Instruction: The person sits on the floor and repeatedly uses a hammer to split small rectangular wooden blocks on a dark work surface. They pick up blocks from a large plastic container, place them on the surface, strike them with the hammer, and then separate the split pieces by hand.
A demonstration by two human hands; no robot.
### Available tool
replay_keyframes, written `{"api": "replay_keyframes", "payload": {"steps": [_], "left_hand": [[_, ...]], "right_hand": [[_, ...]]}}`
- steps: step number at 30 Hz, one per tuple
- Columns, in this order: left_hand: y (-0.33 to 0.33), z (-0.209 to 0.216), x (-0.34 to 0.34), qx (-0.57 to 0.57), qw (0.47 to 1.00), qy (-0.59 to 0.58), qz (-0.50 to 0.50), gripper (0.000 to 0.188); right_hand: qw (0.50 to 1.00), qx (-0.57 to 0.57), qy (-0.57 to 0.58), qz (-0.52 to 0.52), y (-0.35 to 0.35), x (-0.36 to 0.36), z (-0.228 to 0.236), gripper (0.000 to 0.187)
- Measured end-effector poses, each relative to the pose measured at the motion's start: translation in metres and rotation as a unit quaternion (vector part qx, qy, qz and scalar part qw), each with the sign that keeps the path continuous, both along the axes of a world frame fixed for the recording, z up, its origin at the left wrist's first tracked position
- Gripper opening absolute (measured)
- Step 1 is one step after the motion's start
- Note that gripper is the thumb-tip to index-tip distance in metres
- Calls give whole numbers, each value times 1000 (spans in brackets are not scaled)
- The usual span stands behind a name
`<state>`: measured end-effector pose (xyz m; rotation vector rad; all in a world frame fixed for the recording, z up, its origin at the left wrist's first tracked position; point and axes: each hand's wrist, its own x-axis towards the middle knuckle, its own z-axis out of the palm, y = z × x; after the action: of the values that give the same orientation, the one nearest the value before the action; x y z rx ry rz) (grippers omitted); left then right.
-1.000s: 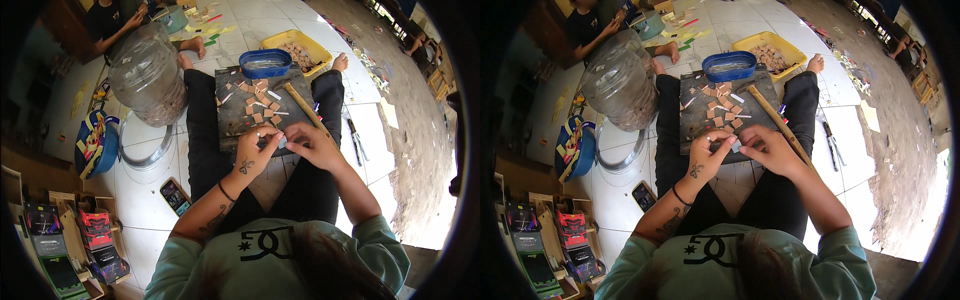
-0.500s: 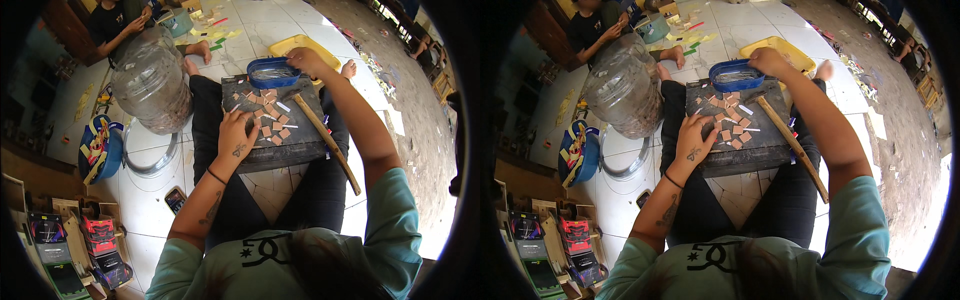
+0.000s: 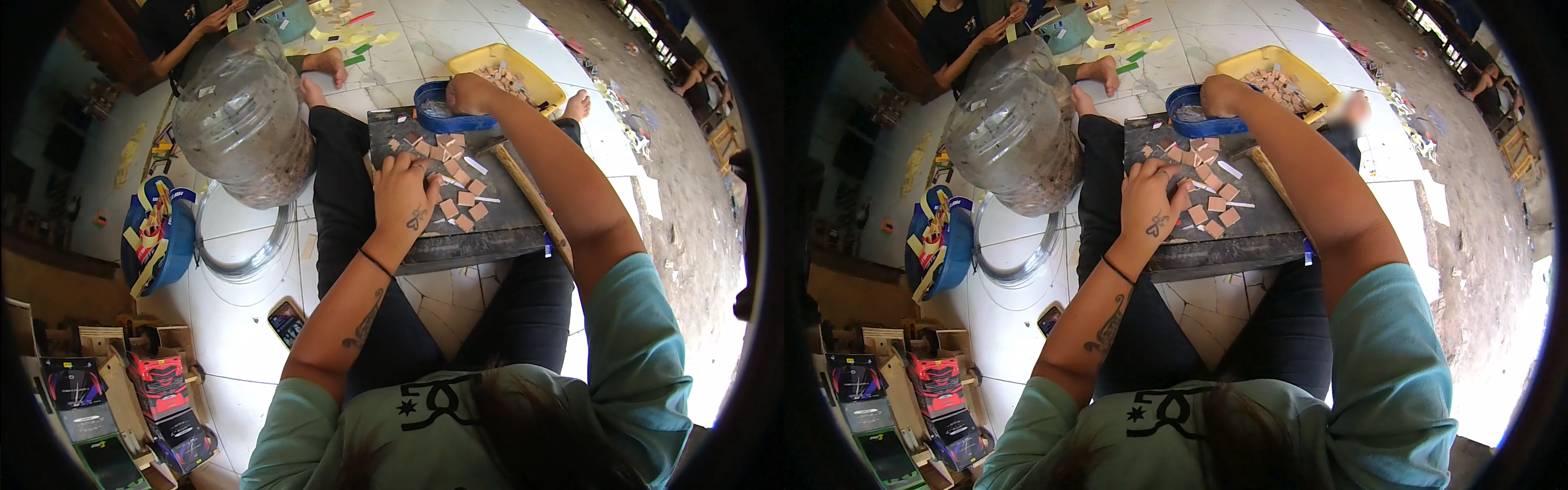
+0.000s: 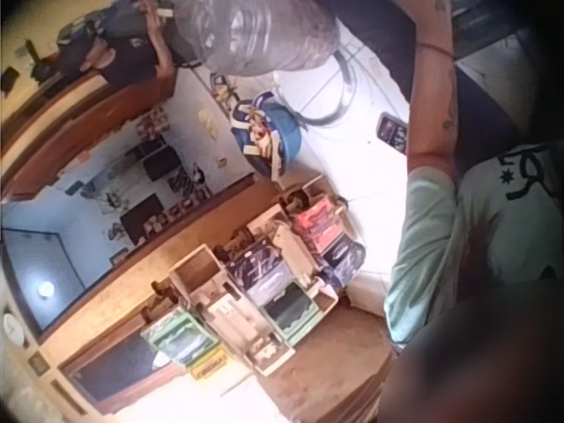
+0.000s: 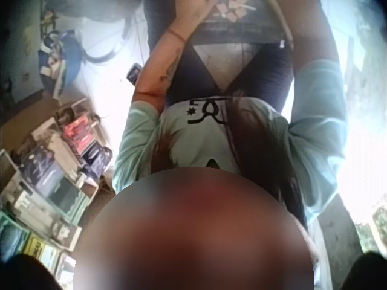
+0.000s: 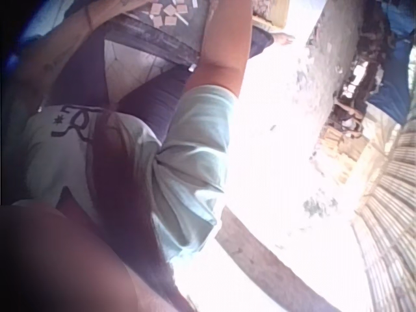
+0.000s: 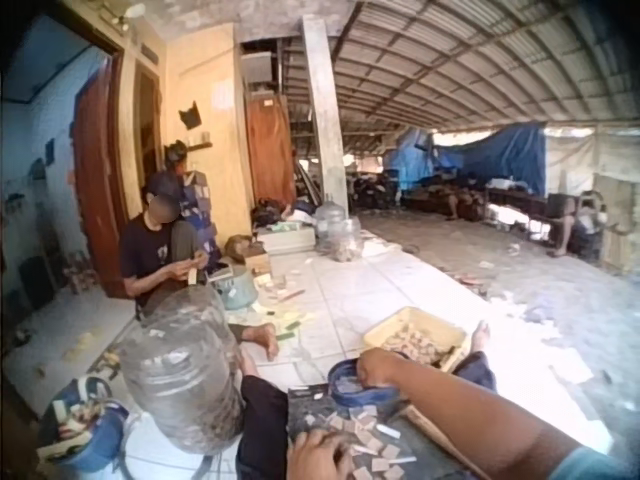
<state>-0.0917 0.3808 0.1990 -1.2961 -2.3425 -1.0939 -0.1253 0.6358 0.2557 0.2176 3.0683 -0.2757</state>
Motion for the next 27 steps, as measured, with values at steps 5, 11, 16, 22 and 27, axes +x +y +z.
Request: {"api": "replay_keyframes", "payload": {"steps": [5,11,16,22,27], "left_hand": [[-6,4,-4,-15,993,-105,-55,20],[-35,13,33,142,943,-266,-138,13],[-54,7,55,115,966,-192,-129,11],[-56,-6,57,90,985,-85,-119,13],[-57,-11,56,106,985,-74,-115,12]], "right_hand": [[995,-87,41,-15,8,9,-6,19],[1000,-22,-2,3,4,8,-2,20],[999,-24,32,6,7,12,11,22],[919,-320,112,-203,18,32,19,16],[835,-482,208,-166,4,58,29,14]]}}
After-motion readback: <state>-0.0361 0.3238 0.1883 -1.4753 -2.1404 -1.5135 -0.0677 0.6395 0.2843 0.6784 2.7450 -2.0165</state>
